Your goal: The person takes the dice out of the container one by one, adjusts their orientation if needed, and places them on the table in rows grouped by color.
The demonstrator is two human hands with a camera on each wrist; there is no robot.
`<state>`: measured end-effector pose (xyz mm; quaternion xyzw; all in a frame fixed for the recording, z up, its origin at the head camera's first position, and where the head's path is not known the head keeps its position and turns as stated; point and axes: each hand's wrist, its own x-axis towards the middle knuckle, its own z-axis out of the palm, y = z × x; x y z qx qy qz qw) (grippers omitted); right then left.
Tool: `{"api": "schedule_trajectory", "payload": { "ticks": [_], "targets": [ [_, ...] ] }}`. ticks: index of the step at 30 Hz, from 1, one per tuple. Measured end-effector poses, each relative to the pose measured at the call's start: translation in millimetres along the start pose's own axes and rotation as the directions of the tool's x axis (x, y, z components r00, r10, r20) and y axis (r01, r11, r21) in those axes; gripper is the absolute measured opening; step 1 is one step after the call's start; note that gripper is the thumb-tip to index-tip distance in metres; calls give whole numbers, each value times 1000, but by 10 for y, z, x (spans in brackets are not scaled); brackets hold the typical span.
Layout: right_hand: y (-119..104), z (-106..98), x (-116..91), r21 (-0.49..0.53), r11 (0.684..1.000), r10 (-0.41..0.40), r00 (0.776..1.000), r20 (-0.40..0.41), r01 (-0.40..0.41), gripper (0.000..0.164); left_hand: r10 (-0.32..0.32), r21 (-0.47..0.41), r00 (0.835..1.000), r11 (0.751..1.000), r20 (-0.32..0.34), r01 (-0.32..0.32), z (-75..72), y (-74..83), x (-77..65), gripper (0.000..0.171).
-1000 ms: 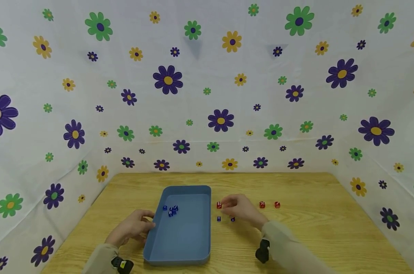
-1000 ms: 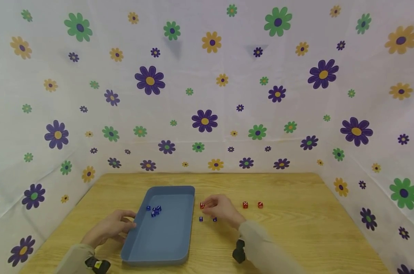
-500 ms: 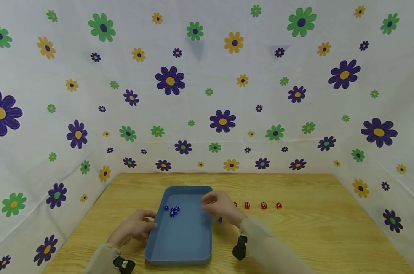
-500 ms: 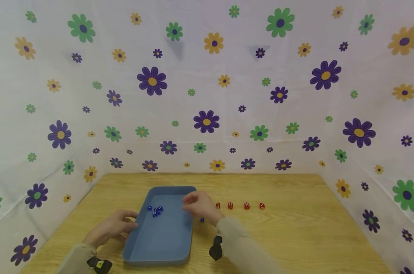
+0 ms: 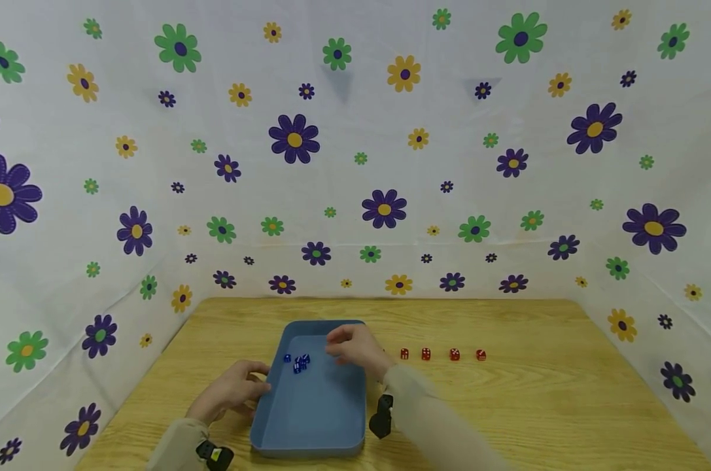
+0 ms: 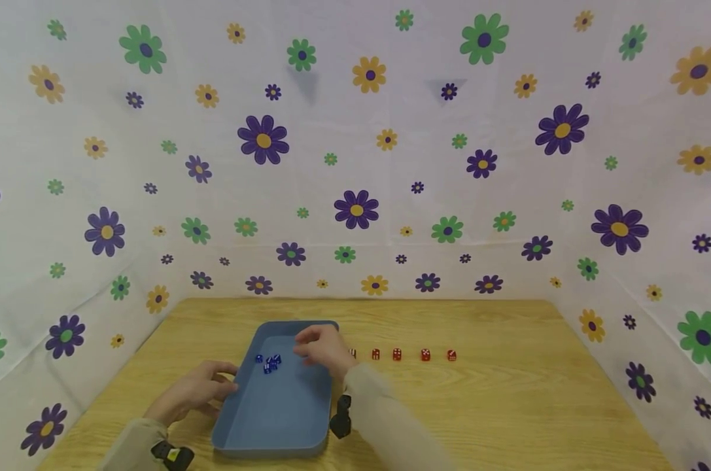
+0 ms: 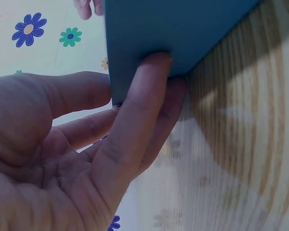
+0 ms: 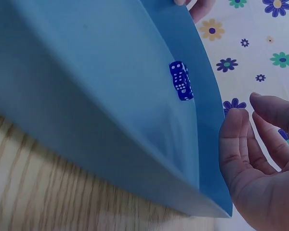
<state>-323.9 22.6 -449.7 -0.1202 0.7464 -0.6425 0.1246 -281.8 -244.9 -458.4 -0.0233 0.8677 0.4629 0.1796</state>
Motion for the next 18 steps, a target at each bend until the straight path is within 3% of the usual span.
{"api": "schedule_trajectory", "payload": {
  "ticks": [8, 18],
  "targets": [
    [28, 207, 130, 75, 997, 29, 999, -34, -26, 31, -5, -2, 1000, 1000, 10, 5, -8, 12, -17, 38],
    [133, 403, 247, 57, 997, 54, 996, -69, -50, 39, -7, 3, 1000, 1000, 6, 7, 6, -3, 16, 36]
  ]
}}
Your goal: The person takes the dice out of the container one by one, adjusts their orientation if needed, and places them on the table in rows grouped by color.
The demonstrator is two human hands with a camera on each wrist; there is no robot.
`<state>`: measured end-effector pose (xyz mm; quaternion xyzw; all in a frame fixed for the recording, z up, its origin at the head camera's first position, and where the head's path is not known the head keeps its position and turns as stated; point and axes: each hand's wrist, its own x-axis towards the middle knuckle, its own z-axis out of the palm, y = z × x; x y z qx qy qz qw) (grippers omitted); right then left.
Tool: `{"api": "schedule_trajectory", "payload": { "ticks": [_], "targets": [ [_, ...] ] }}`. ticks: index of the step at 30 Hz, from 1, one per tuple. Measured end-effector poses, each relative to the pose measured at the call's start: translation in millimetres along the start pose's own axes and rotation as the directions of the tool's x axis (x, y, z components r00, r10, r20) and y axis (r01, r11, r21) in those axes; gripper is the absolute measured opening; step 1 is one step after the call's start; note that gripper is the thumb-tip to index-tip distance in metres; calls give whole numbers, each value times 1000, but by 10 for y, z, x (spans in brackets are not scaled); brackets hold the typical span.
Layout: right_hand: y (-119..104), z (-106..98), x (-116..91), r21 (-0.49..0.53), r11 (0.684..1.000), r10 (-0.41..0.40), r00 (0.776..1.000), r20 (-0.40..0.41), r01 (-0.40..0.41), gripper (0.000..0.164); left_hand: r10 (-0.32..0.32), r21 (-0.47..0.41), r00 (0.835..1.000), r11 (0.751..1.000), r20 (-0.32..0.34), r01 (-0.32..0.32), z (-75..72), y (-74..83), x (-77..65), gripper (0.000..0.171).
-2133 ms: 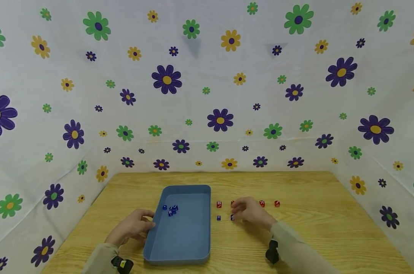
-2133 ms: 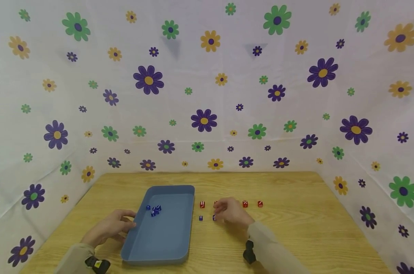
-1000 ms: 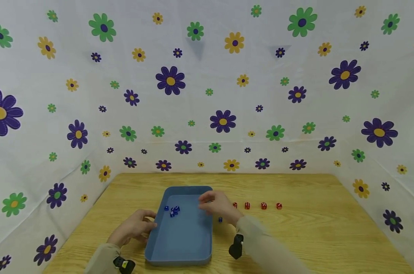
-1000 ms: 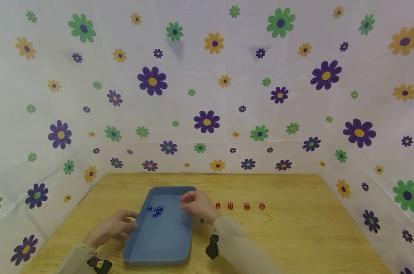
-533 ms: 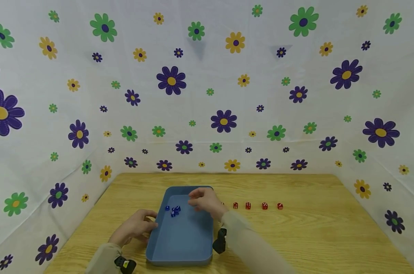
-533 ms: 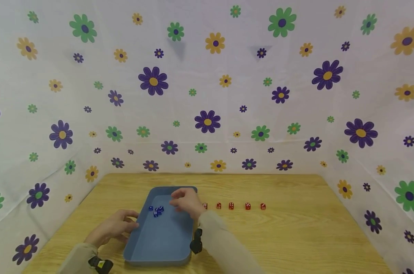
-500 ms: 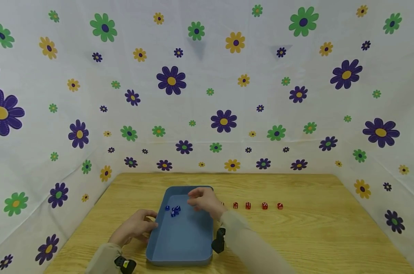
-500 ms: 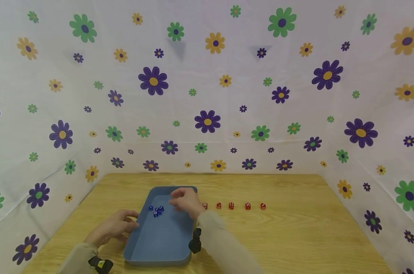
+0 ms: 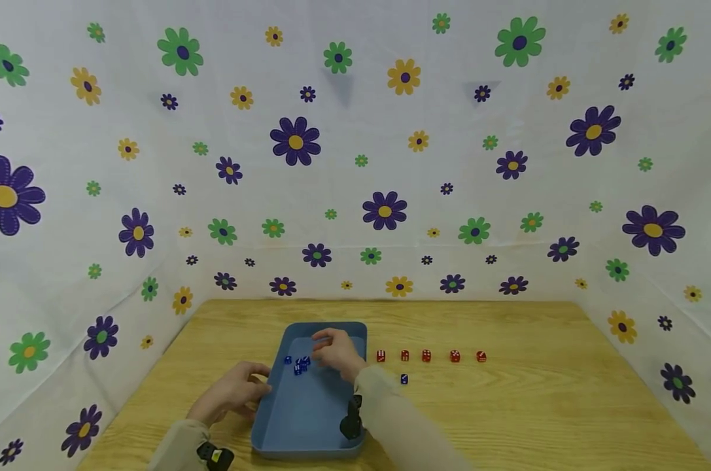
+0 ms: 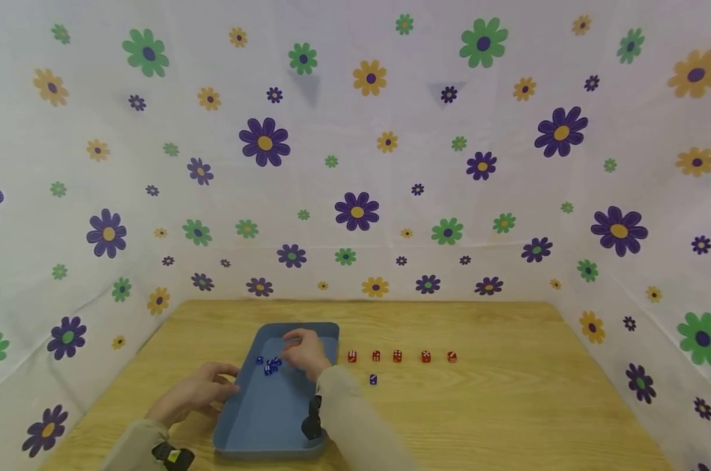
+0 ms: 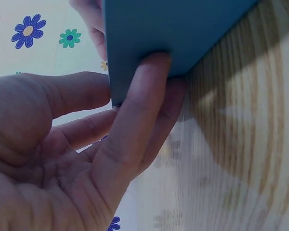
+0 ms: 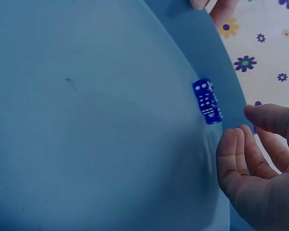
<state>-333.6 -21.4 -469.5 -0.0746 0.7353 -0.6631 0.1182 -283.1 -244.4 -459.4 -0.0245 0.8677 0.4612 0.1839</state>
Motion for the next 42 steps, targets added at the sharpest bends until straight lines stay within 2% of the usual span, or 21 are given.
{"api": "schedule_trajectory", "payload": {
  "ticks": [7, 11, 16, 20, 26, 36, 42],
  "targets": [
    [83, 33, 55, -21, 999, 28, 999, -36, -28, 38, 23, -7, 999, 1000, 22, -23, -23, -1, -6, 37],
    [100, 54, 89, -112, 993, 23, 999, -44, -28, 37, 25, -12, 999, 1000, 22, -24, -31, -11, -19, 38],
    [107, 82, 134, -224, 974, 6, 1000, -15, -9, 41, 14, -15, 1000, 1000, 15, -14, -26, 1, -9, 38],
    [117, 110, 147, -258, 966, 16, 1000, 14, -12, 45, 9, -11, 1000, 1000, 16, -9, -22, -8, -6, 37],
    [121, 139, 138, -286, 958, 15, 1000, 27, -7, 46, 16, -24, 1000, 1000, 27, -15, -30, -30, -17, 37],
    [222, 172, 128, -312, 949, -52, 999, -3, 48, 42, 2, -25, 1000, 1000, 14, -2, -28, -51, -35, 38],
    [233, 125, 135, -284, 957, -64, 998, 2, 62, 39, 19, -29, 999, 999, 27, -19, -33, -44, -24, 40]
  ]
}}
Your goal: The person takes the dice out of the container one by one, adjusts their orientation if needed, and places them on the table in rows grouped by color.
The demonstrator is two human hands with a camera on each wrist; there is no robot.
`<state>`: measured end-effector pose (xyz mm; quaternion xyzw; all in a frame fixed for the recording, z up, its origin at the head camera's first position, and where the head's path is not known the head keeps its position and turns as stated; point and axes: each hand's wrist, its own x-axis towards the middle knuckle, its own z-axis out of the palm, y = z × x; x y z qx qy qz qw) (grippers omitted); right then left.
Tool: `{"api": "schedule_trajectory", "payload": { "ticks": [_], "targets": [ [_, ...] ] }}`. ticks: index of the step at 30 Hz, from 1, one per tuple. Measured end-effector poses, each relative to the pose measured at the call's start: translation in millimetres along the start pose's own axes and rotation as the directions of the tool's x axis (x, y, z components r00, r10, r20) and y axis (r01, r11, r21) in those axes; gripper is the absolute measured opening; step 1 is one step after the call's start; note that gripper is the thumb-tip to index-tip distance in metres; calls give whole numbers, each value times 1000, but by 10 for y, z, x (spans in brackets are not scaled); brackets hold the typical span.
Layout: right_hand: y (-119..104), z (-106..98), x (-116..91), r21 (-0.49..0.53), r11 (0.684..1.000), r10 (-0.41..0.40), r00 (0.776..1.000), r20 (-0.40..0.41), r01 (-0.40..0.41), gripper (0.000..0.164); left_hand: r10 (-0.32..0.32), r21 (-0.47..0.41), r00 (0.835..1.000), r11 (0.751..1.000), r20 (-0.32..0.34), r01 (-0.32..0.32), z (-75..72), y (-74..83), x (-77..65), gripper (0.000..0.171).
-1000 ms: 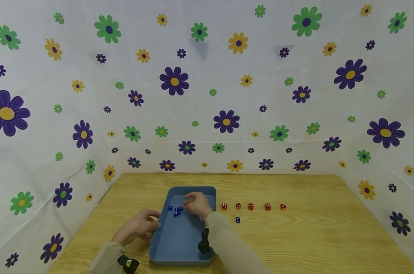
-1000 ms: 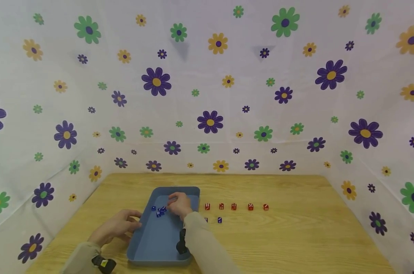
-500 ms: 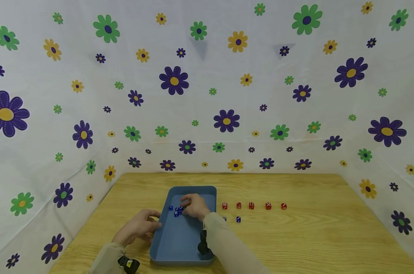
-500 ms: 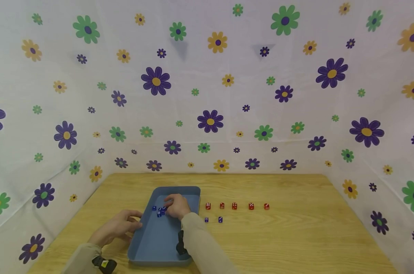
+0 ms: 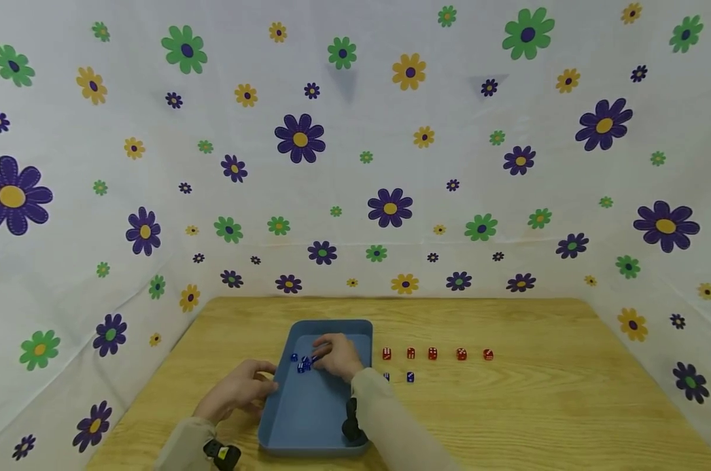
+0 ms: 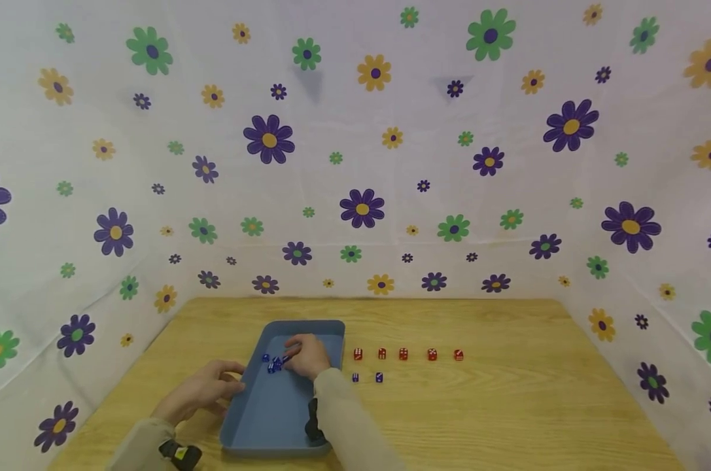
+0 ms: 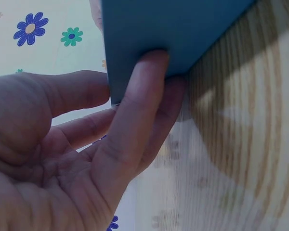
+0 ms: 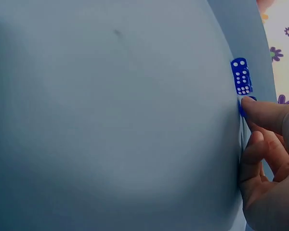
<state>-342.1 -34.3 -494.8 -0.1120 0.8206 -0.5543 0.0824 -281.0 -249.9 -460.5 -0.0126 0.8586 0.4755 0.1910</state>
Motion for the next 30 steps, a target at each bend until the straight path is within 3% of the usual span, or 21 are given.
{"api": "schedule_trajectory", "payload": {
  "ticks": [11, 21, 30],
  "targets": [
    [-53, -134, -33, 128, 992, -4, 1000, 24, 1, 36, -16, 14, 1000, 1000, -22, 17, 24, 4, 24, 38],
    [-105, -248, -36, 150, 989, -25, 997, 71, 14, 34, -4, 0, 1000, 1000, -17, 4, 12, -15, 38, 41],
    [-227, -418, -168, 139, 989, -72, 992, 101, 57, 30, -43, 4, 999, 999, -19, 43, 17, -5, 64, 48]
  ]
}}
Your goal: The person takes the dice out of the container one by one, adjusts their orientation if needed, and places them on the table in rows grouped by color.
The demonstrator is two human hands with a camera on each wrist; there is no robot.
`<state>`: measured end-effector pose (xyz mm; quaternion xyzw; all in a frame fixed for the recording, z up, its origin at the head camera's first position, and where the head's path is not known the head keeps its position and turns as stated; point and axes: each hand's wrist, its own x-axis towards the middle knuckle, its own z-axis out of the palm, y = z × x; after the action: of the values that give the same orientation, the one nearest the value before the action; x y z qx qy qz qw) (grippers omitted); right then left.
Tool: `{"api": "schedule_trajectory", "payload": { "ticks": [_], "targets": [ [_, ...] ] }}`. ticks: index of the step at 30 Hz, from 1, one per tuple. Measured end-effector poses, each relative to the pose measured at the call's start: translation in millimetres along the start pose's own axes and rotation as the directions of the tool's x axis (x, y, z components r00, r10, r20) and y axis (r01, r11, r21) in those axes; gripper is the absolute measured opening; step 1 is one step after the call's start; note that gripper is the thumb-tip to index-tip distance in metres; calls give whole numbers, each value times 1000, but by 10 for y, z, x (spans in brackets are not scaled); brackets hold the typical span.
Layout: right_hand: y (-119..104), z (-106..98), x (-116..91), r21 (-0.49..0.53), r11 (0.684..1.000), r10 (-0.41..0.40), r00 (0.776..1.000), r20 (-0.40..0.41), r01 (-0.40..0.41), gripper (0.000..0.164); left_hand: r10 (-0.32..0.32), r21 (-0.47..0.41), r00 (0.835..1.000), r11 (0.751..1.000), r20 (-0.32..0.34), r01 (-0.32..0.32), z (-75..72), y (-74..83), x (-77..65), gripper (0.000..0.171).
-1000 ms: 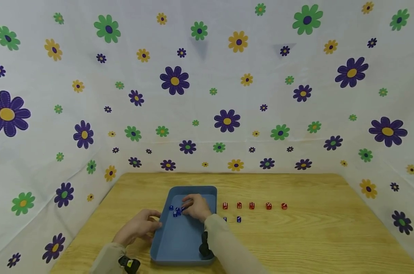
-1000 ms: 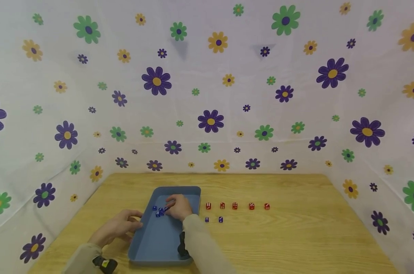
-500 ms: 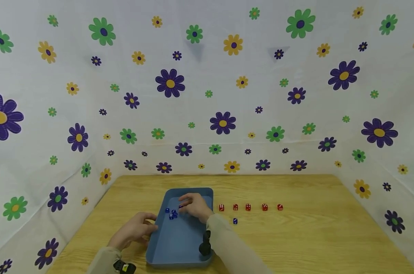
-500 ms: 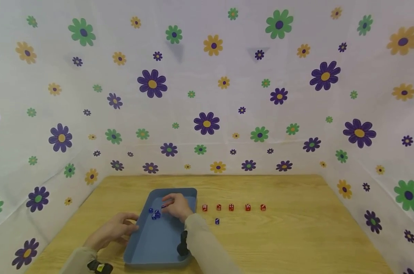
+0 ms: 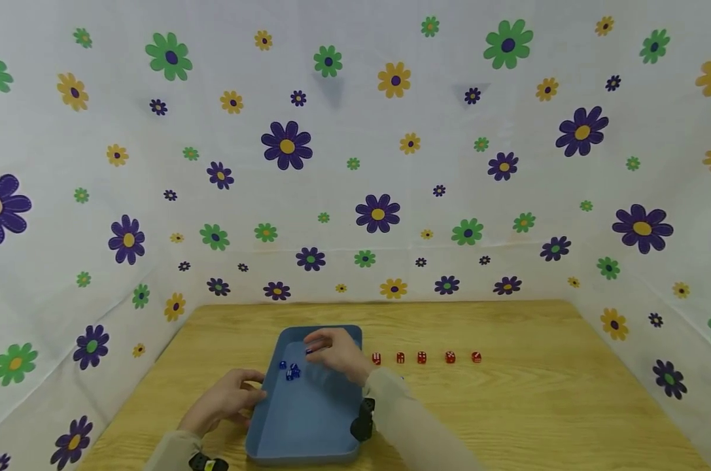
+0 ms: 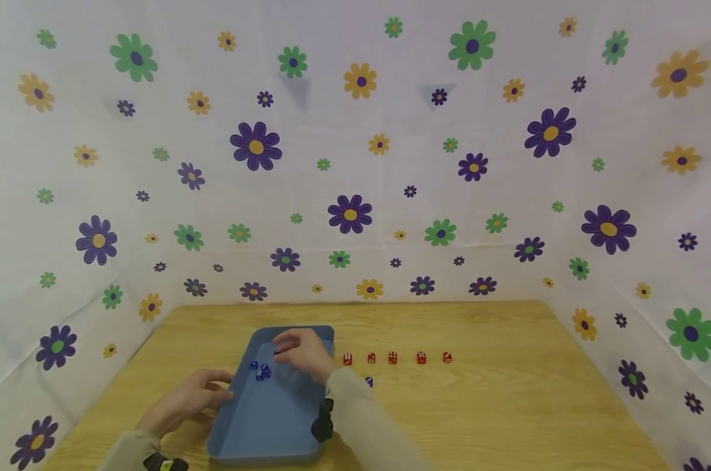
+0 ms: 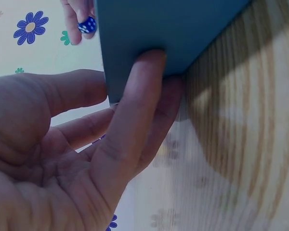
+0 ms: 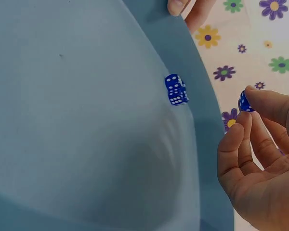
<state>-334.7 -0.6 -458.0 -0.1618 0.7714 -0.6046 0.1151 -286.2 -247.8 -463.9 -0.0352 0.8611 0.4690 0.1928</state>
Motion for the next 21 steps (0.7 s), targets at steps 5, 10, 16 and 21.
{"api": "schedule_trajectory", "payload": {
  "ticks": [5, 10, 16, 21],
  "targets": [
    [-70, -124, -103, 18, 1000, -18, 1000, 0, 18, 30, 10, -7, 1000, 1000, -2, -10, 19, 4, -13, 45],
    [-67, -291, -195, 18, 1000, -17, 1000, -2, 17, 31, 7, -29, 1000, 1000, -12, -7, 21, -8, -12, 44],
    [-25, -538, -332, 28, 1000, -3, 1000, -10, 4, 32, 29, -44, 1000, 999, -4, -30, 10, -33, -13, 52],
    [13, -741, -435, 7, 1000, 6, 999, -47, -5, 32, 34, -44, 998, 998, -46, -36, 26, -31, -14, 50]
  ]
}}
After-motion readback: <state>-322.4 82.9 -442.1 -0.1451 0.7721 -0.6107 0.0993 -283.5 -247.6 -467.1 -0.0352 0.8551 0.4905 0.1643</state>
